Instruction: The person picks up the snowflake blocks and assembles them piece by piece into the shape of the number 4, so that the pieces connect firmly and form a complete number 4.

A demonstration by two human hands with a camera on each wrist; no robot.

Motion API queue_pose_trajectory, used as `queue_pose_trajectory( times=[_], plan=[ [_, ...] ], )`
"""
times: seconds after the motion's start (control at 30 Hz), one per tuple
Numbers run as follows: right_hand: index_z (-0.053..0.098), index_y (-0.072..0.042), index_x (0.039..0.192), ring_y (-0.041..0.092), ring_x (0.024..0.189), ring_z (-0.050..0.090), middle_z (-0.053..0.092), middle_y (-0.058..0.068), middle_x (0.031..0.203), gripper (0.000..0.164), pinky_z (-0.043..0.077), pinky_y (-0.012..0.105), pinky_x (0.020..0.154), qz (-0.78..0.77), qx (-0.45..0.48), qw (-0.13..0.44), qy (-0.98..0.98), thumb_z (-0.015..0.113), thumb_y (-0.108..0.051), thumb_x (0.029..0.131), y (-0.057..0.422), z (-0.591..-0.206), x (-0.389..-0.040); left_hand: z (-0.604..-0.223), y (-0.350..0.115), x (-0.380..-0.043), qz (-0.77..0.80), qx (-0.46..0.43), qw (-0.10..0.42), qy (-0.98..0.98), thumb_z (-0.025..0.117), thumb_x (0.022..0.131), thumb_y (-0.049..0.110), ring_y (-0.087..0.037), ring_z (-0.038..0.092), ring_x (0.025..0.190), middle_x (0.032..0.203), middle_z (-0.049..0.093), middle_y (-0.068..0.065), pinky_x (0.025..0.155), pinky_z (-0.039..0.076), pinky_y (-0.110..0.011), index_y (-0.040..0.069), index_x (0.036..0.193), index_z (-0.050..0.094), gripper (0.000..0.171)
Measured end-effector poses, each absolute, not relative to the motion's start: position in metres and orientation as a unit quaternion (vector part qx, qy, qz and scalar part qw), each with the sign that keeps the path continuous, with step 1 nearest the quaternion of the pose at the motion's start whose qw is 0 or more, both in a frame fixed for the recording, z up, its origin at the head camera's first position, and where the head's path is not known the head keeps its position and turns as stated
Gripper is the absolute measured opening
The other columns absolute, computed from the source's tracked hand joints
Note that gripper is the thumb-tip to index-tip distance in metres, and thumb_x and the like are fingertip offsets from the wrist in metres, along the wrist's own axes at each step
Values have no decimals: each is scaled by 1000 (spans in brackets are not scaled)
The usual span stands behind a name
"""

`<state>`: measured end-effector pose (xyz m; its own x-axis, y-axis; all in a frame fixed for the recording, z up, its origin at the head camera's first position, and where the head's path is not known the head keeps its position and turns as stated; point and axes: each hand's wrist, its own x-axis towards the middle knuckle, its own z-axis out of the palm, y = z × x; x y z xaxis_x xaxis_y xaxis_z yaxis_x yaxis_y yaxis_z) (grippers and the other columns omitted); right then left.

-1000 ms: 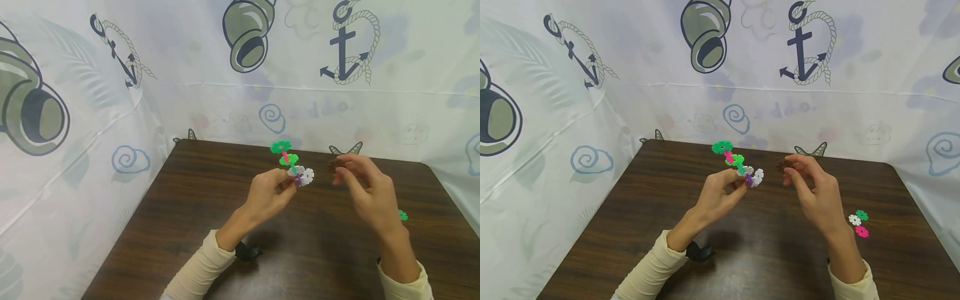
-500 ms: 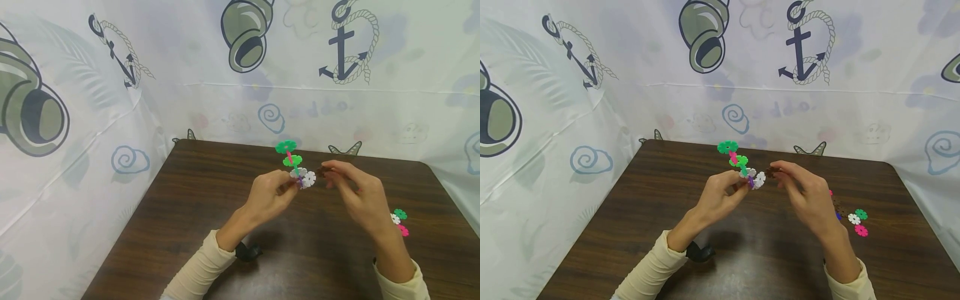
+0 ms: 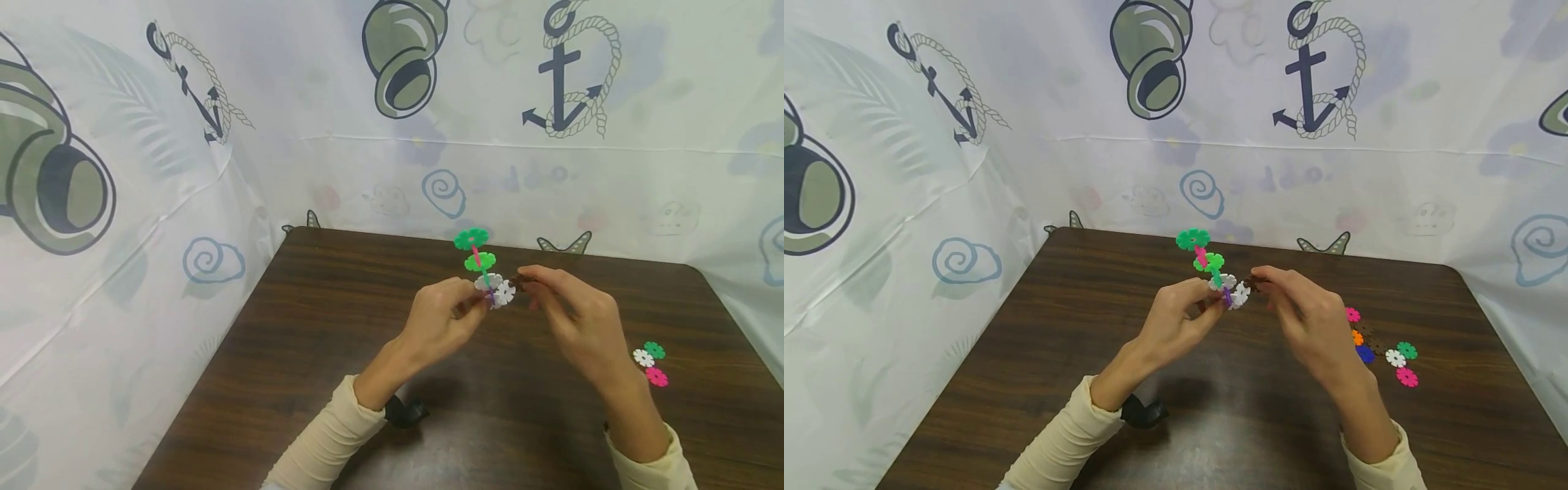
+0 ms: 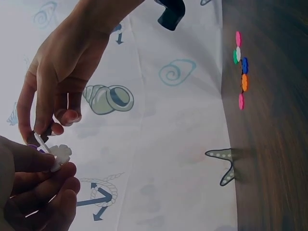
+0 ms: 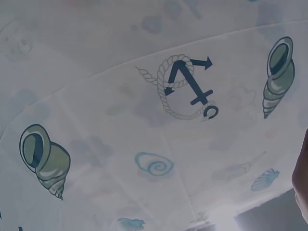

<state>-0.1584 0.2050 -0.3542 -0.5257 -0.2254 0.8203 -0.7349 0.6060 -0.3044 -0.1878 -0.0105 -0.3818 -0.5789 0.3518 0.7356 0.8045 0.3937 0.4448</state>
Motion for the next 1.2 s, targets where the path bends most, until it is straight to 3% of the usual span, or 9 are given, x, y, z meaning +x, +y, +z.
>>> queue_pose_trajectory(
  times=[0.27, 0.5, 0.7, 0.83, 1.0, 1.1, 1.2],
  plan=[
    [76, -8, 118, 3, 68, 59, 73, 0, 80, 47, 44, 13, 68, 322, 301, 406, -801, 76, 16, 78, 199, -357, -162, -385, -8, -189, -419, -354, 292, -783, 71, 88, 5, -10, 65, 61, 73, 70, -3, 57, 53, -20, 7, 84, 74, 5],
    [75, -8, 118, 3, 67, 57, 68, -1, 75, 41, 44, 16, 66, 297, 308, 371, -824, 71, 15, 84, 200, -356, -162, -387, -8, -189, -434, -358, 283, -777, 71, 89, 3, -11, 64, 61, 73, 71, -4, 55, 55, -25, 4, 85, 75, 5],
    [75, -10, 120, 0, 68, 56, 66, -3, 74, 41, 44, 18, 66, 298, 321, 381, -814, 72, 12, 85, 199, -355, -164, -385, -10, -188, -442, -355, 275, -776, 71, 89, 3, -12, 64, 60, 76, 72, -6, 57, 53, -17, 3, 86, 75, 5],
    [74, -10, 126, 0, 69, 60, 70, -2, 76, 44, 46, 13, 70, 326, 317, 391, -800, 76, 7, 85, 201, -354, -165, -383, -11, -187, -445, -351, 269, -778, 71, 89, 5, -11, 64, 60, 77, 73, -5, 59, 48, -9, 4, 87, 74, 4],
    [68, -8, 135, -8, 75, 62, 74, 5, 78, 46, 43, 9, 72, 353, 274, 389, -806, 72, 4, 91, 217, -351, -164, -381, -10, -187, -443, -350, 274, -778, 72, 89, 7, -10, 64, 60, 74, 71, -4, 58, 53, -14, 6, 84, 73, 6],
    [66, -11, 138, -15, 80, 59, 72, -1, 80, 46, 41, 9, 73, 355, 238, 389, -816, 70, 2, 94, 232, -346, -165, -380, -10, -187, -444, -348, 278, -778, 71, 88, 6, -10, 63, 60, 72, 71, -3, 57, 55, -19, 6, 81, 72, 8],
    [64, -15, 141, -21, 83, 57, 71, -15, 87, 46, 42, 4, 80, 350, 198, 389, -829, 70, -6, 96, 249, -342, -167, -379, -10, -187, -446, -344, 277, -778, 70, 88, 5, -10, 62, 60, 72, 70, -3, 56, 56, -23, 6, 79, 71, 9]
  ],
)
